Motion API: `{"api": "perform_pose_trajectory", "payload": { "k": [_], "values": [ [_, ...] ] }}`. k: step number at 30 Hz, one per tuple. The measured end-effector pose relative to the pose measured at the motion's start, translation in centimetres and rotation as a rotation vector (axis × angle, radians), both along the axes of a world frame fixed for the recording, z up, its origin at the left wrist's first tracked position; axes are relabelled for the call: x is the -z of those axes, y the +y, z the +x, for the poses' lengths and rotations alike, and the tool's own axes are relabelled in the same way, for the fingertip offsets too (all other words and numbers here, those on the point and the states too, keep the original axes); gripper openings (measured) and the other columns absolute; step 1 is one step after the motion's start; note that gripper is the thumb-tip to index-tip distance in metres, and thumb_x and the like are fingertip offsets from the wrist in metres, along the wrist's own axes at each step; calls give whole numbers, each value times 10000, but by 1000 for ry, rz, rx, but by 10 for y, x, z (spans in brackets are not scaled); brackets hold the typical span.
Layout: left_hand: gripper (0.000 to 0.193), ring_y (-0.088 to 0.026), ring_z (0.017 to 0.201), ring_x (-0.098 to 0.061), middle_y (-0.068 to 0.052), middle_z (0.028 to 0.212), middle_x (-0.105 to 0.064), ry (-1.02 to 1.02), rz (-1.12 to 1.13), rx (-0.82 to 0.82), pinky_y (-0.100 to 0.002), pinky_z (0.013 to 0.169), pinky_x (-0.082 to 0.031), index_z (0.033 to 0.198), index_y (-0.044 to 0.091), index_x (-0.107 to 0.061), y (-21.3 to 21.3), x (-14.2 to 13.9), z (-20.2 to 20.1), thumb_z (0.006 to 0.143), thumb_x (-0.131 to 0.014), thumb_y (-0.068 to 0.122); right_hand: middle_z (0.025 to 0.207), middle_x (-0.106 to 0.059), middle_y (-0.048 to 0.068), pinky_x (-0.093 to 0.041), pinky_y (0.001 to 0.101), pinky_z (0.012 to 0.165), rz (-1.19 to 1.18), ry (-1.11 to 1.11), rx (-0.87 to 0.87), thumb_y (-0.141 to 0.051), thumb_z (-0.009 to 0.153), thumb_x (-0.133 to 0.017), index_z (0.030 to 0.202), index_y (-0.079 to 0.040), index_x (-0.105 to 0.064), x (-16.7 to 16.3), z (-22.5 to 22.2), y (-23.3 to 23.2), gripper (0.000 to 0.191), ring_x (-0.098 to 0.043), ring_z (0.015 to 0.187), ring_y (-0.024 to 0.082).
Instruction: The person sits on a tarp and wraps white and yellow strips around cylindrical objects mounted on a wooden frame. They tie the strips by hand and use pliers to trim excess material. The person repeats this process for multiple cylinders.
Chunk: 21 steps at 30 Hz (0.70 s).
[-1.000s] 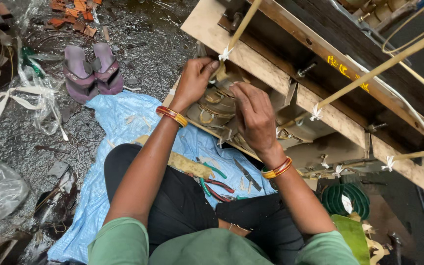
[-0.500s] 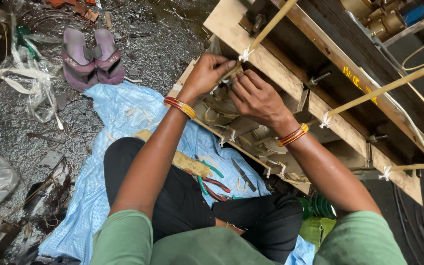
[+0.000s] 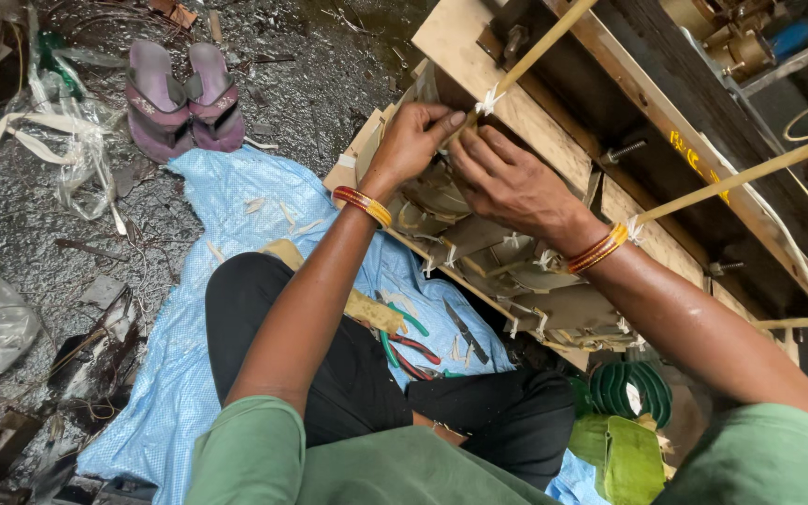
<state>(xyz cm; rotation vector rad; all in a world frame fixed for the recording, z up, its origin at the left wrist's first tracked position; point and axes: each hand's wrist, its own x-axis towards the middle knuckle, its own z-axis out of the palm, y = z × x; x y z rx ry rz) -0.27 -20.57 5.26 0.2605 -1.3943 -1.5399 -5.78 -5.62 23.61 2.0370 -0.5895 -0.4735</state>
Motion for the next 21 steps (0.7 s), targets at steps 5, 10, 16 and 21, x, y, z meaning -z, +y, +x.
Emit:
{"api": "perform_pose_trajectory", "payload": {
  "k": [5, 10, 16, 21],
  "values": [
    [231, -32, 792, -561, -25, 881, -724, 159, 76, 31, -249, 690, -494, 1039, -67, -747, 10, 4, -3, 1052, -635, 134, 890, -623, 58, -509, 327, 887, 132, -25, 59, -162, 855, -672, 930, -80, -666, 0, 6, -10, 112, -624, 917, 197],
    [245, -64, 927, -675, -53, 1005, -762, 303, 100, 19, -240, 844, -541, 1241, -26, -624, 27, 1, 11, 1001, -616, 19, 858, -605, 35, -508, 315, 867, 224, -14, 22, -177, 835, -670, 888, -106, -645, -6, 14, -11, 92, -624, 907, 190],
    [394, -178, 1119, -680, -111, 1142, -721, 208, -24, -346, -319, 962, -534, 1179, -33, -645, 67, 18, 10, 793, -597, -99, 946, -636, 26, -499, 300, 854, 233, -64, 11, -203, 826, -665, 923, -117, -668, -9, 22, -26, 129, -630, 952, 170],
    [234, -217, 942, -635, -147, 1003, -690, 156, 135, -659, -384, 812, -526, 1085, -61, -596, 62, 27, -26, 902, -681, 56, 924, -637, 24, -523, 323, 846, 350, -55, 91, -238, 853, -684, 973, -112, -684, -14, 36, -74, 174, -639, 950, 201]
  ]
}}
